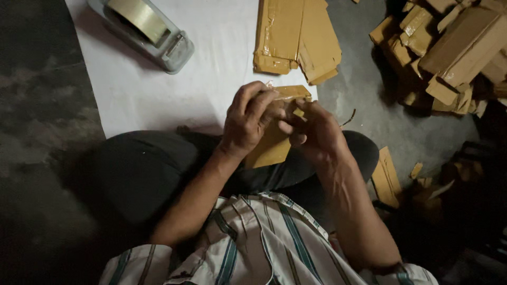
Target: The person sits on the floor and folds flat cardboard pieces into small rectangular boxes. They use a tape dispenser to apply clear packing tape to seal the flaps and edges, then place the finished boxes into a growing stack.
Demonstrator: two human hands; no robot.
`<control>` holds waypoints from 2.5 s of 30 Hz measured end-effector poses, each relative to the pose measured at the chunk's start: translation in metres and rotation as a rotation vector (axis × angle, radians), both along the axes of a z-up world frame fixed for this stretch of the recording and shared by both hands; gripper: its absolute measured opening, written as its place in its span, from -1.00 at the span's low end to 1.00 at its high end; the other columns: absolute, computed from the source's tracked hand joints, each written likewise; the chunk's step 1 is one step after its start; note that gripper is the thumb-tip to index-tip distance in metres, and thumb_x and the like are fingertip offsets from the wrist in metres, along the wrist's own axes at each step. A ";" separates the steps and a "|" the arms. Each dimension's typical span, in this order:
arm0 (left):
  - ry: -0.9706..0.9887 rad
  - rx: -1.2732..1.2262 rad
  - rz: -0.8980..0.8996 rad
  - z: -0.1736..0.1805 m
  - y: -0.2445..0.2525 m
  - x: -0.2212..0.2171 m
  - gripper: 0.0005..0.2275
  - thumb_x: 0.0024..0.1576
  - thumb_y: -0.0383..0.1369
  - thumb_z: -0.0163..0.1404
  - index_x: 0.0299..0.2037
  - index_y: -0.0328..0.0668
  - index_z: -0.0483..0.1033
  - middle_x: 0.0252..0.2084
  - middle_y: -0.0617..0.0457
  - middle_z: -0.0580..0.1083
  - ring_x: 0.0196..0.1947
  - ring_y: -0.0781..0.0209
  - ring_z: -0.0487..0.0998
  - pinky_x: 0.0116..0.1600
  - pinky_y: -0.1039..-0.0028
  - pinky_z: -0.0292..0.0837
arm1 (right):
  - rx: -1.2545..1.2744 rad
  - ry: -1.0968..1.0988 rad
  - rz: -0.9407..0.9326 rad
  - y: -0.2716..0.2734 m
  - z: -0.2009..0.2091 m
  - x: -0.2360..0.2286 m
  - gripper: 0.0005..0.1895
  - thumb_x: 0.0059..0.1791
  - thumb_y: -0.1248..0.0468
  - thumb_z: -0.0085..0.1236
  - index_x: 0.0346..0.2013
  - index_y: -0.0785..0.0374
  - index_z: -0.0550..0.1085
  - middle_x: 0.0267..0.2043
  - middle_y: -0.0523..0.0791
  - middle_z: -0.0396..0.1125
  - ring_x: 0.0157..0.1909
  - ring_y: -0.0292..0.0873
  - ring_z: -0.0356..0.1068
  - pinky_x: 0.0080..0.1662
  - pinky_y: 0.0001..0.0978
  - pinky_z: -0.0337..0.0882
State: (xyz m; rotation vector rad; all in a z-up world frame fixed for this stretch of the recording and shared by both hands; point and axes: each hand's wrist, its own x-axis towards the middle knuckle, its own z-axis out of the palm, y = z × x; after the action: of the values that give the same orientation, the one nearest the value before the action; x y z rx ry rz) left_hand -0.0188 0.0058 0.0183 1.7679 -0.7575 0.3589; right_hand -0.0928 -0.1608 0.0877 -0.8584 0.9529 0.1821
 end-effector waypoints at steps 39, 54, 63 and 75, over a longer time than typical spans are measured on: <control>0.491 -0.016 0.074 -0.028 0.030 0.052 -0.50 0.45 0.01 -0.23 0.44 -0.17 0.22 0.30 -0.24 0.43 0.23 -0.08 0.55 0.25 0.24 0.50 | -0.873 -0.538 0.091 -0.009 -0.076 -0.018 -0.38 0.19 0.09 -0.03 0.48 0.28 0.11 0.41 -0.01 0.20 0.42 -0.12 0.18 0.37 -0.29 0.22; 0.781 -0.270 0.184 -0.062 0.030 0.071 -0.46 0.38 0.11 -0.38 0.02 -0.18 0.50 -0.11 0.00 0.45 -0.07 0.17 0.42 0.13 0.33 0.33 | -0.842 -0.562 0.356 -0.006 -0.043 0.022 -0.20 0.06 0.16 0.19 0.48 0.31 0.05 0.39 0.08 0.21 0.40 -0.05 0.26 0.35 -0.13 0.32; 0.805 -0.297 0.292 -0.085 0.034 0.070 -0.48 0.31 0.12 -0.27 -0.20 -0.24 0.48 -0.18 -0.09 0.47 -0.11 0.06 0.45 0.07 0.24 0.35 | -1.317 -0.363 0.627 0.031 0.005 0.022 -0.08 -0.01 0.07 0.22 0.46 0.33 -0.06 0.09 0.14 0.46 0.21 0.19 0.41 0.26 0.45 -0.17; 1.460 -0.905 -0.541 -0.033 0.055 0.068 -0.29 0.13 0.06 -0.07 0.43 -0.21 0.21 0.33 -0.18 0.36 0.25 -0.12 0.45 0.21 -0.13 0.45 | -1.769 -1.285 0.707 -0.038 0.014 0.031 -0.44 -0.15 -0.13 0.40 0.11 -0.21 0.49 0.36 -0.04 0.13 0.47 0.00 0.08 0.37 0.19 0.26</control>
State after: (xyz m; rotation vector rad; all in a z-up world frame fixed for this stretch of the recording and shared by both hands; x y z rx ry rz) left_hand 0.0496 0.0612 -0.0143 0.5554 0.0807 -0.8053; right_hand -0.0619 -0.1989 0.1021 -2.4297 -0.7569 -0.7007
